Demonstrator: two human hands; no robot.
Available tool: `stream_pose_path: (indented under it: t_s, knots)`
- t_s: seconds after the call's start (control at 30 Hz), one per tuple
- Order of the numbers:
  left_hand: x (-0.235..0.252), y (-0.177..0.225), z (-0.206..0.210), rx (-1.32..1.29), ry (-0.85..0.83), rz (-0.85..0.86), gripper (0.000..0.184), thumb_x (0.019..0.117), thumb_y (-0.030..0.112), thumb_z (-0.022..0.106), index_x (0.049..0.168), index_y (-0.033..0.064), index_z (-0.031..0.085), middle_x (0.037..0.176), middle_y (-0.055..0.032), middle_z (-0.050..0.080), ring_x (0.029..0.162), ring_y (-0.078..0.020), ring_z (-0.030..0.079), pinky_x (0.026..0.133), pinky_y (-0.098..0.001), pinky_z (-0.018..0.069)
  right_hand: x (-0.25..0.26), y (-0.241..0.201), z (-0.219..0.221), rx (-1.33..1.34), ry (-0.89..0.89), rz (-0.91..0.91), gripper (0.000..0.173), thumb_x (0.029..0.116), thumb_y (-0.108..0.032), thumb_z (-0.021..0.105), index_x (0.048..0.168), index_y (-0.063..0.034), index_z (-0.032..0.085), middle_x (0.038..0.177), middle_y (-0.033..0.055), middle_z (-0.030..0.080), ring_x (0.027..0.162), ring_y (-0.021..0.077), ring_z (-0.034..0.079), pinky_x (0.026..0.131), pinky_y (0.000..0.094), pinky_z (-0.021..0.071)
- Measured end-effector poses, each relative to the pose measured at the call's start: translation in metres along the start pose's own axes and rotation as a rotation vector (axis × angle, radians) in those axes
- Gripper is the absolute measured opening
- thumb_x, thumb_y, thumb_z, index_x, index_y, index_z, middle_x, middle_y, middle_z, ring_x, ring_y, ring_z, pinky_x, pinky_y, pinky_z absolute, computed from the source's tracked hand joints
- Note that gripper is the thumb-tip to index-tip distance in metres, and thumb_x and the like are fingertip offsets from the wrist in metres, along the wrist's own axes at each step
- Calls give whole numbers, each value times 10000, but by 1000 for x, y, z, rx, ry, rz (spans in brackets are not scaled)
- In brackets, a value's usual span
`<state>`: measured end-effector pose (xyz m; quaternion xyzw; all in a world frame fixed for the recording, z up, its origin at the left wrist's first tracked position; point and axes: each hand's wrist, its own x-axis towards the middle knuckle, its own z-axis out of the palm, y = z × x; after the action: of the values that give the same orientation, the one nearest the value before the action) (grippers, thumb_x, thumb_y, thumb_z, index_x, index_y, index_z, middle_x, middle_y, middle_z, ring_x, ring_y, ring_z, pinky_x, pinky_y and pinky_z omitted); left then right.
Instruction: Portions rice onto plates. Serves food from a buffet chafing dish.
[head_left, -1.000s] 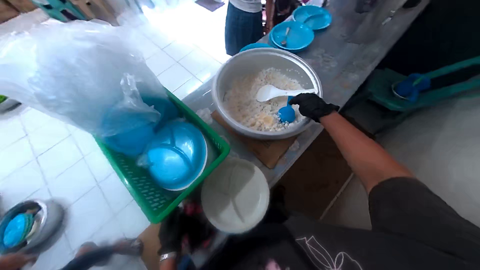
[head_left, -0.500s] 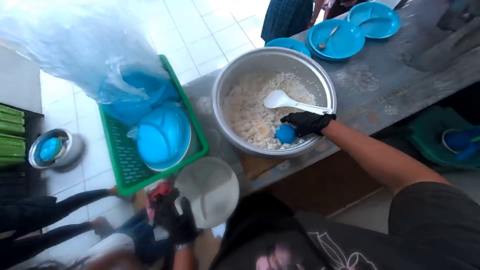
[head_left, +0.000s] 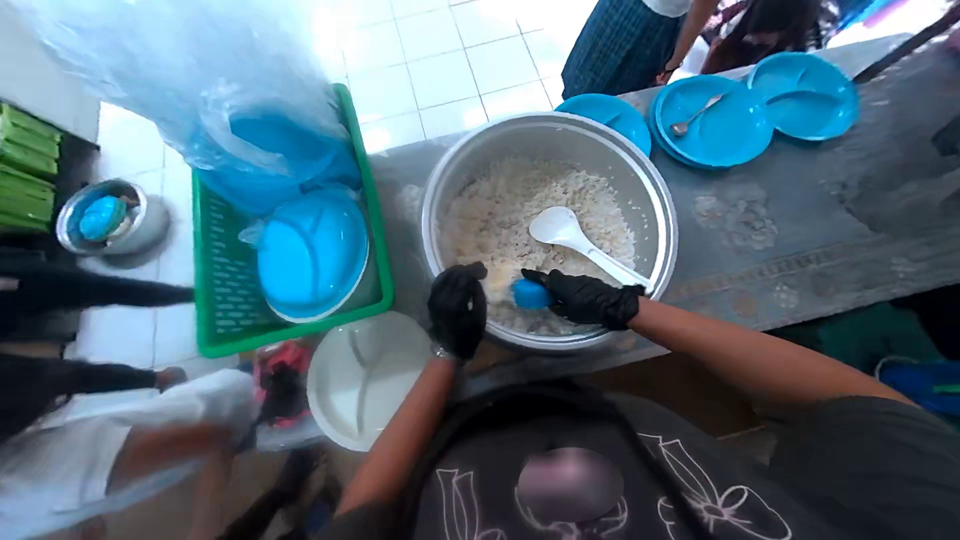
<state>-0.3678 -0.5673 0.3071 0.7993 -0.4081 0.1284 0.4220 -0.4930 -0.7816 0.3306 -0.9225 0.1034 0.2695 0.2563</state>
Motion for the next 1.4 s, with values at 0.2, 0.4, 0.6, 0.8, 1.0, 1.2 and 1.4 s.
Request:
stream_pose_path:
  t_s: [0.2, 0.4, 0.6, 0.8, 1.0, 1.2, 1.4]
  knots:
    - [1, 16, -3, 159, -6, -159, 366, 940, 58, 563, 1290, -2, 649, 1396, -153, 634, 1378, -332, 528, 1197, -469, 356, 71, -16, -46, 49, 150, -53, 710, 1032, -155, 575, 1647, -178, 220, 1470, 306, 473, 1132, 498, 639, 899, 649, 542]
    - [2, 24, 1, -95, 21, -534, 546, 923, 72, 603, 1463, 58, 522, 1569, -118, 475, 1543, -349, 262, 1280, -487, 183, 91, 7, -101, 35, 277, -77, 717, 957, -85, 650, 1591, -66, 314, 1430, 297, 522, 1190, 486, 617, 960, 645, 515]
    - [6, 28, 14, -85, 185, -572, 503, 923, -50, 457, 1395, 62, 589, 1483, -117, 567, 1482, -321, 384, 1234, -446, 299, 67, -13, -49, -106, 140, -24, 770, 1011, -89, 540, 1652, -102, 114, 1400, 345, 509, 1075, 515, 655, 862, 643, 553]
    - [4, 30, 17, -100, 238, -549, 479, 940, -75, 419, 1367, 32, 606, 1442, -128, 603, 1469, -317, 410, 1248, -435, 279, -1, -30, -23, -109, -188, -92, 786, 981, -80, 575, 1641, -98, 149, 1319, 302, 586, 1115, 467, 650, 913, 623, 528]
    - [3, 26, 16, -89, 221, -517, 460, 953, -66, 406, 1352, 35, 611, 1448, -114, 602, 1483, -308, 394, 1269, -442, 227, 57, -47, -16, 113, 135, -123, 807, 979, -50, 594, 1653, -178, 169, 1374, 281, 571, 1116, 480, 656, 920, 642, 541]
    - [4, 28, 15, -144, 223, -533, 436, 980, -58, 382, 1343, 14, 613, 1447, -127, 598, 1485, -296, 388, 1278, -428, 198, 27, -43, 11, -76, -15, -203, 811, 994, -111, 589, 1661, -225, 141, 1362, 295, 555, 1013, 465, 679, 835, 629, 560]
    - [-1, 42, 5, -54, 116, -517, 454, 1004, -42, 384, 1426, 30, 535, 1534, -88, 527, 1528, -325, 317, 1277, -474, 201, 12, -43, 6, 74, -102, -101, 640, 1012, -138, 581, 1577, -45, 295, 1281, 275, 635, 1176, 419, 640, 1013, 574, 496]
